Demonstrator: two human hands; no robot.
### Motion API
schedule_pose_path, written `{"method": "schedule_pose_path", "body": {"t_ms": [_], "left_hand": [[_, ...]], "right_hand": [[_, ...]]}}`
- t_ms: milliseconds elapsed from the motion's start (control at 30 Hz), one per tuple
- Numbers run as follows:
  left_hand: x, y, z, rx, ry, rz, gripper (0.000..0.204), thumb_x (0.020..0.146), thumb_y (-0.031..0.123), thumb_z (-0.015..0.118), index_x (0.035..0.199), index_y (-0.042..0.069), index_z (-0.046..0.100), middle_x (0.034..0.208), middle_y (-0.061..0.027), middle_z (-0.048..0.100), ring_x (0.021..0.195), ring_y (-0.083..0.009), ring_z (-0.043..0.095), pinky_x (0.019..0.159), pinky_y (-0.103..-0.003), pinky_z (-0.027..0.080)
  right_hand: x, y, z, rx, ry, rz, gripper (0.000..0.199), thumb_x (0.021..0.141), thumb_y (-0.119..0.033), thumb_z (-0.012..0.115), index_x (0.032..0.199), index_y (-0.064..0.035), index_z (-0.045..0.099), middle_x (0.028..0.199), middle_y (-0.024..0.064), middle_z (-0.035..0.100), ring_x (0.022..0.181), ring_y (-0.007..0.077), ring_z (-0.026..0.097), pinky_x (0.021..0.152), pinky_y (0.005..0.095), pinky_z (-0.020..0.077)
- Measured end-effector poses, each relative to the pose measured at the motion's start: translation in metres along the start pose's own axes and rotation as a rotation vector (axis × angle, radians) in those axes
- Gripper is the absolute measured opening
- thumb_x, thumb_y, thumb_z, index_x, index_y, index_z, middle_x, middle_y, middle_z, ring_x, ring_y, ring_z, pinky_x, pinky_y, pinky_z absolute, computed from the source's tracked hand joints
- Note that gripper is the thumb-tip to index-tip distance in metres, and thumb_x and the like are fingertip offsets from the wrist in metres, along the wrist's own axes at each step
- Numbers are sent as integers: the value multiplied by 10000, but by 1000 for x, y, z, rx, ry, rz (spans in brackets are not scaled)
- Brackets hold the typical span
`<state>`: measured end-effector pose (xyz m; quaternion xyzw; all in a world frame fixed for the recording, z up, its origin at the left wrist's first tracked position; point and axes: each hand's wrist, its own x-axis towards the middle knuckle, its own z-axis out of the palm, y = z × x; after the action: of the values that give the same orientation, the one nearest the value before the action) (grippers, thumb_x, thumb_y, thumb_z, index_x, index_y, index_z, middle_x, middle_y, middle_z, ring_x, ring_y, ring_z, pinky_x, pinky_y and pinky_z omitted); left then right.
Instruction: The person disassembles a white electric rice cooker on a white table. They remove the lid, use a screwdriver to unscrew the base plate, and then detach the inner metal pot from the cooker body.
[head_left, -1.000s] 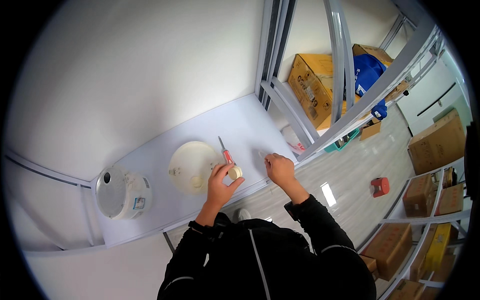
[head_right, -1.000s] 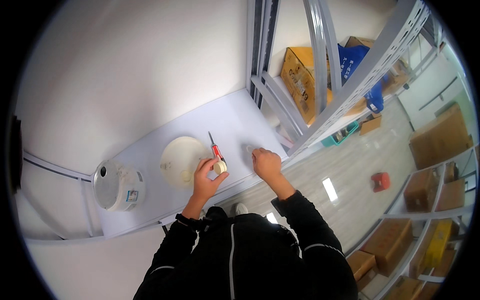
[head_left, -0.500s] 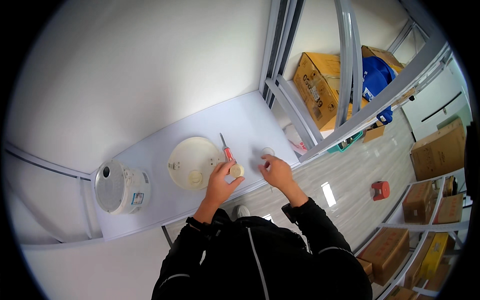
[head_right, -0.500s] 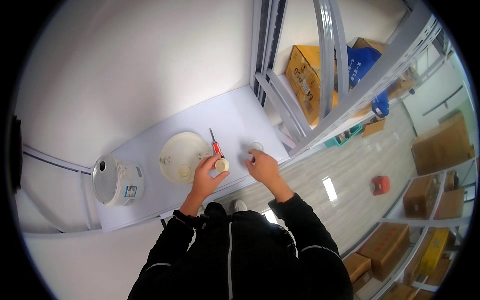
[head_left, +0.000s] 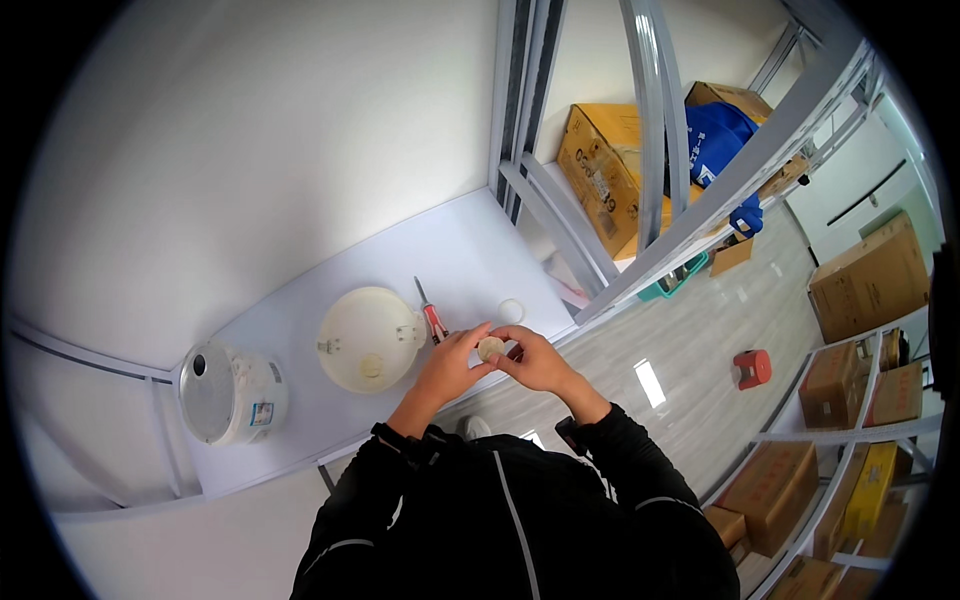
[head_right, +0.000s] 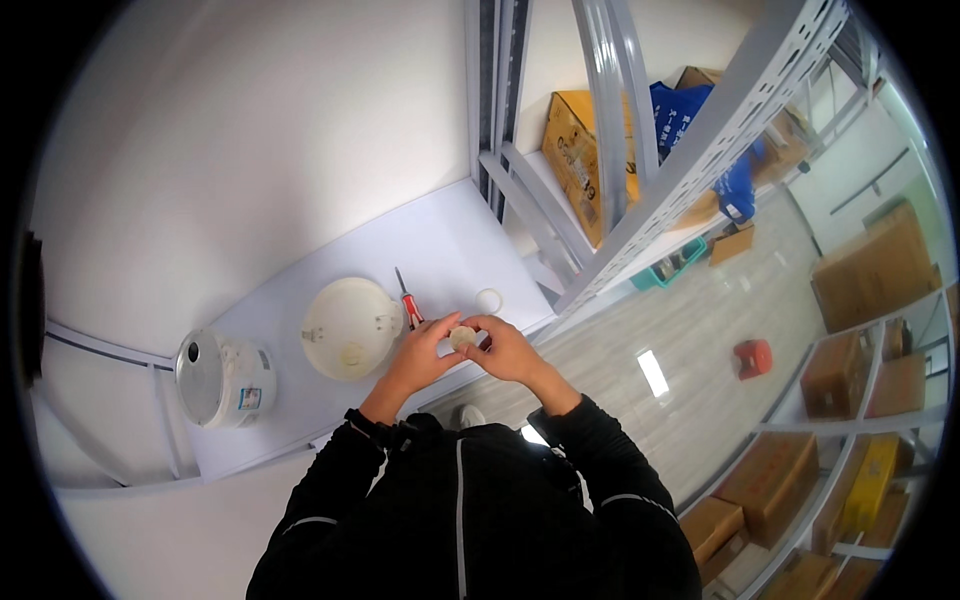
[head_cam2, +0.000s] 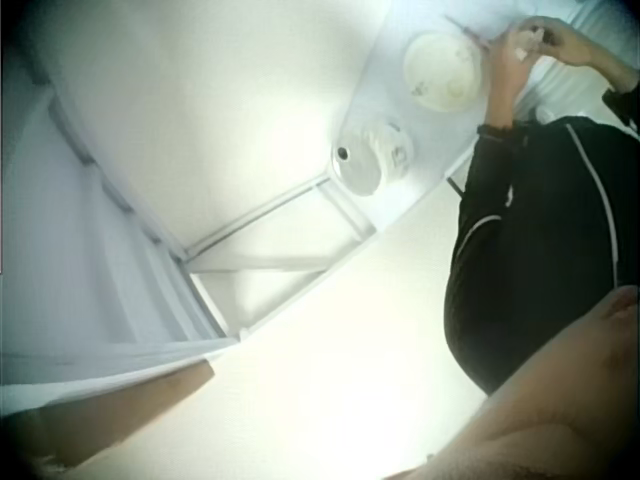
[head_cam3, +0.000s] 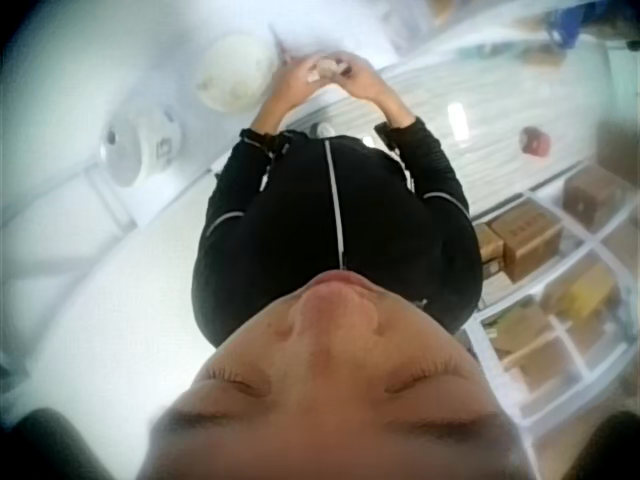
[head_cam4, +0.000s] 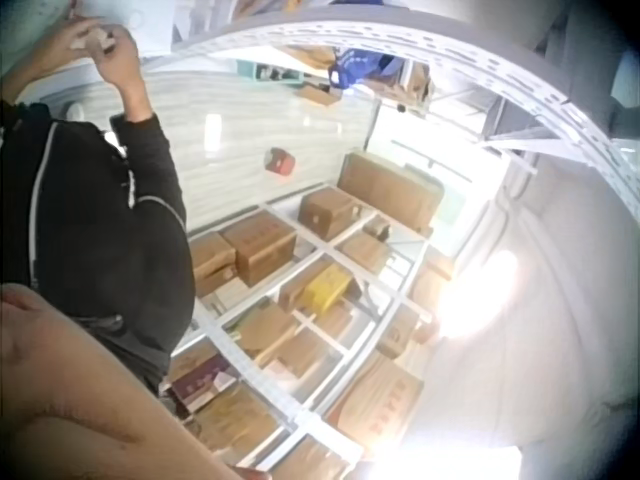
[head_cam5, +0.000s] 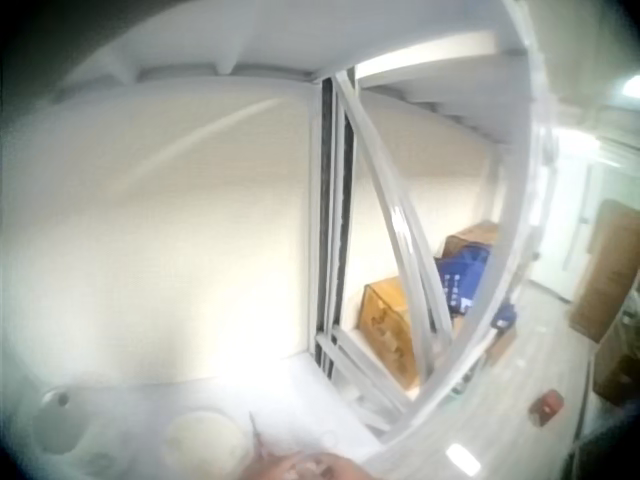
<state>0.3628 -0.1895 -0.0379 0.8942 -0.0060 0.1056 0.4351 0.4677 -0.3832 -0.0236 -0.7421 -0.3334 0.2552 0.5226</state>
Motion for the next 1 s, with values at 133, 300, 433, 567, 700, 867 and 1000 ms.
{"method": "schedule_pose_path", "body": {"t_ms": [133,300,433,567,700,867,1000], "left_hand": [[7,0,9,-36,-3,35,705,866,179,870,1499,78,577,1294,-151,698,1189,-329,692,1002,-439,564],[13,12,6,-9,-20,25,675,849,120,851,1468,54,589,1282,-149,676,1181,-319,688,1012,-424,556],[8,10,3,26,-8,-18,580,863,106,825,1408,53,633,1252,-133,677,1142,-317,693,987,-421,561],[2,4,3,59,27,-29,477,883,123,813,1336,59,679,1241,-118,680,1111,-314,698,958,-422,569],[-2,3,1,75,46,-37,434,894,133,807,1307,61,697,1231,-119,681,1098,-312,700,942,-421,572],[-7,0,-4,81,82,-44,396,896,132,804,1273,57,712,1197,-118,693,1079,-312,702,930,-415,574],[-14,-4,-9,90,120,-60,373,892,124,806,1249,55,724,1176,-116,704,1055,-315,704,915,-409,577]], "right_hand": [[-3,0,-7,-32,21,52,411,892,-154,842,1256,-34,693,1120,117,753,882,206,735,716,339,590],[-4,21,-14,-284,174,97,401,881,-229,855,1212,-59,704,1095,154,752,917,318,753,766,431,602],[-8,38,-20,-596,250,121,417,891,-296,834,1227,-78,717,1115,149,748,969,371,742,833,470,593],[-9,48,-19,-679,255,89,433,888,-326,832,1232,-85,728,1141,129,722,1043,371,719,871,473,587],[-4,56,-16,-674,285,103,427,887,-321,830,1228,-84,732,1145,125,702,1053,373,708,877,473,586],[-1,63,-16,-712,247,118,527,878,-336,827,1312,-82,670,1159,155,674,1083,391,688,890,502,584],[3,42,-14,-769,252,171,667,882,-363,832,1438,-86,591,1194,197,663,1101,408,693,894,501,585]]}}
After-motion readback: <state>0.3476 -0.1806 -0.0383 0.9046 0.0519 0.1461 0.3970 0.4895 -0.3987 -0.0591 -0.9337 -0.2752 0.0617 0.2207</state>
